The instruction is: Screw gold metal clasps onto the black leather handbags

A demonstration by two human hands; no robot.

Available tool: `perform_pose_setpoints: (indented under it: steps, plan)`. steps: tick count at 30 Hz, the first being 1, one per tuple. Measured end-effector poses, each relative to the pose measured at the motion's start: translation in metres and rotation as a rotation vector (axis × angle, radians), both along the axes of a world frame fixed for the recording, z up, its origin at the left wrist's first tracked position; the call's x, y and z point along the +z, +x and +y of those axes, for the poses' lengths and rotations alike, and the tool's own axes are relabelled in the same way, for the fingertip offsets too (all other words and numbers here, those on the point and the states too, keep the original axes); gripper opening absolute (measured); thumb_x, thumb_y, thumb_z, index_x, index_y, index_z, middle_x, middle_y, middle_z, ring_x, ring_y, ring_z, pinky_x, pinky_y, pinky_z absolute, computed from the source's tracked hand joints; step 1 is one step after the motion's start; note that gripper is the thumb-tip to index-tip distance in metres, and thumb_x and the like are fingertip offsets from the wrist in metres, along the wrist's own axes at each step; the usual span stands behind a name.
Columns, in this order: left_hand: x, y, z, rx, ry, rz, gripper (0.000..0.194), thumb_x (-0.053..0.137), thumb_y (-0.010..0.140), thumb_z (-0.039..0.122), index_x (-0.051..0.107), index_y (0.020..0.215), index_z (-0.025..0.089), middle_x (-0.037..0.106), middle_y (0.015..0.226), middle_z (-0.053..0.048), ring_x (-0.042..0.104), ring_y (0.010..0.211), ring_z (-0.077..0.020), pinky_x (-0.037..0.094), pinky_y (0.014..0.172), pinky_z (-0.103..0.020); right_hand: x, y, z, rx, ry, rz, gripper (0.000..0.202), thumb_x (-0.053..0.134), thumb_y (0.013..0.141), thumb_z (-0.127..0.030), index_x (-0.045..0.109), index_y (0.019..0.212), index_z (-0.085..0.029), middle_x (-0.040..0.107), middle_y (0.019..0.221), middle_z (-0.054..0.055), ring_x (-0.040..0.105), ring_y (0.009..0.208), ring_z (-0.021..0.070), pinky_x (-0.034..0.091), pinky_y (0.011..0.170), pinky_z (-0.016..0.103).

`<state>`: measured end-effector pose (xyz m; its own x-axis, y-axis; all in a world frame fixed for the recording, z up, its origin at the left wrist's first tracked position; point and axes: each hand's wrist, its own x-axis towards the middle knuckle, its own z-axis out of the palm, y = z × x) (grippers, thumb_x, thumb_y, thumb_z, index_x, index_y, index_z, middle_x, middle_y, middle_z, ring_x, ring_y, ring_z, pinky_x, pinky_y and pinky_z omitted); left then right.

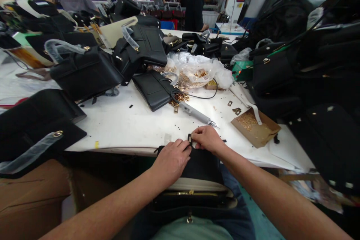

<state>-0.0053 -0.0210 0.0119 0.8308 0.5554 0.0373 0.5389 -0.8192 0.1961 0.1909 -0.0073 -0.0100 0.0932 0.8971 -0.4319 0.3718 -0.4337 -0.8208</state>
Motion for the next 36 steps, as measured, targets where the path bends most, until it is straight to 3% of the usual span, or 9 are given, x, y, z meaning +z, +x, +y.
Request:
perform_pose_setpoints:
  steps: [7,9,11,13,19,30,36]
  plan:
    - [-0.002,-0.006,-0.002,0.033,-0.038,-0.028,0.030,0.058,0.095,0.021,0.061,0.125,0.019,0.055,0.142,-0.012,0.051,0.128,-0.0303,0.047,0.101,-0.047,0.011,-0.002,0.004,0.056,0.047,-0.161,0.011,0.065,0.075,-0.021,0.075,0.069,-0.019,0.062,0.045,-0.001,0.056,0.044,0.0135,0.040,0.050,0.024]
    - [0.000,-0.006,0.000,0.020,-0.050,-0.022,0.030,0.057,0.096,0.023,0.061,0.125,0.019,0.057,0.141,-0.012,0.052,0.127,-0.0300,0.047,0.101,-0.048,0.009,-0.003,0.000,0.046,0.089,-0.206,0.012,0.065,0.077,-0.020,0.076,0.081,-0.019,0.066,0.053,-0.001,0.058,0.049,0.0137,0.041,0.055,0.025]
    - [0.002,-0.004,0.002,0.008,-0.061,-0.014,0.030,0.057,0.096,0.025,0.061,0.125,0.019,0.058,0.138,-0.012,0.054,0.125,-0.0297,0.046,0.101,-0.048,0.005,-0.004,-0.005,0.039,0.161,-0.264,0.027,0.065,0.078,-0.020,0.073,0.103,-0.019,0.070,0.064,-0.001,0.060,0.056,0.0140,0.042,0.060,0.026]
    - [0.005,-0.003,0.003,0.003,-0.070,-0.005,0.028,0.058,0.096,0.026,0.062,0.123,0.019,0.061,0.134,-0.011,0.055,0.122,-0.0298,0.046,0.100,-0.048,0.003,-0.005,-0.011,0.061,0.228,-0.321,0.034,0.064,0.078,-0.021,0.069,0.112,-0.020,0.070,0.070,-0.002,0.061,0.061,0.0145,0.043,0.064,0.026]
    - [0.003,-0.005,0.006,-0.008,-0.079,-0.019,0.032,0.059,0.096,0.027,0.060,0.127,0.020,0.060,0.135,-0.011,0.054,0.123,-0.0294,0.045,0.101,-0.046,0.008,-0.006,-0.017,0.134,0.142,-0.318,0.024,0.061,0.076,-0.020,0.067,0.098,-0.022,0.068,0.071,-0.003,0.059,0.062,0.0144,0.040,0.061,0.026]
    - [0.001,-0.007,0.012,-0.036,-0.105,-0.007,0.036,0.058,0.097,0.031,0.057,0.132,0.022,0.059,0.135,-0.010,0.051,0.124,-0.0281,0.043,0.101,-0.046,0.014,-0.007,0.004,0.217,0.001,-0.398,0.020,0.063,0.071,-0.017,0.062,0.091,-0.021,0.067,0.073,-0.002,0.057,0.063,0.0135,0.036,0.058,0.026]
    - [0.001,-0.008,0.012,-0.038,-0.086,-0.006,0.033,0.058,0.097,0.033,0.059,0.129,0.022,0.059,0.134,-0.009,0.052,0.121,-0.0276,0.043,0.098,-0.045,0.013,0.003,0.007,0.279,-0.081,-0.109,0.019,0.064,0.072,-0.015,0.059,0.089,-0.020,0.062,0.063,-0.005,0.058,0.053,0.0114,0.040,0.051,0.022]
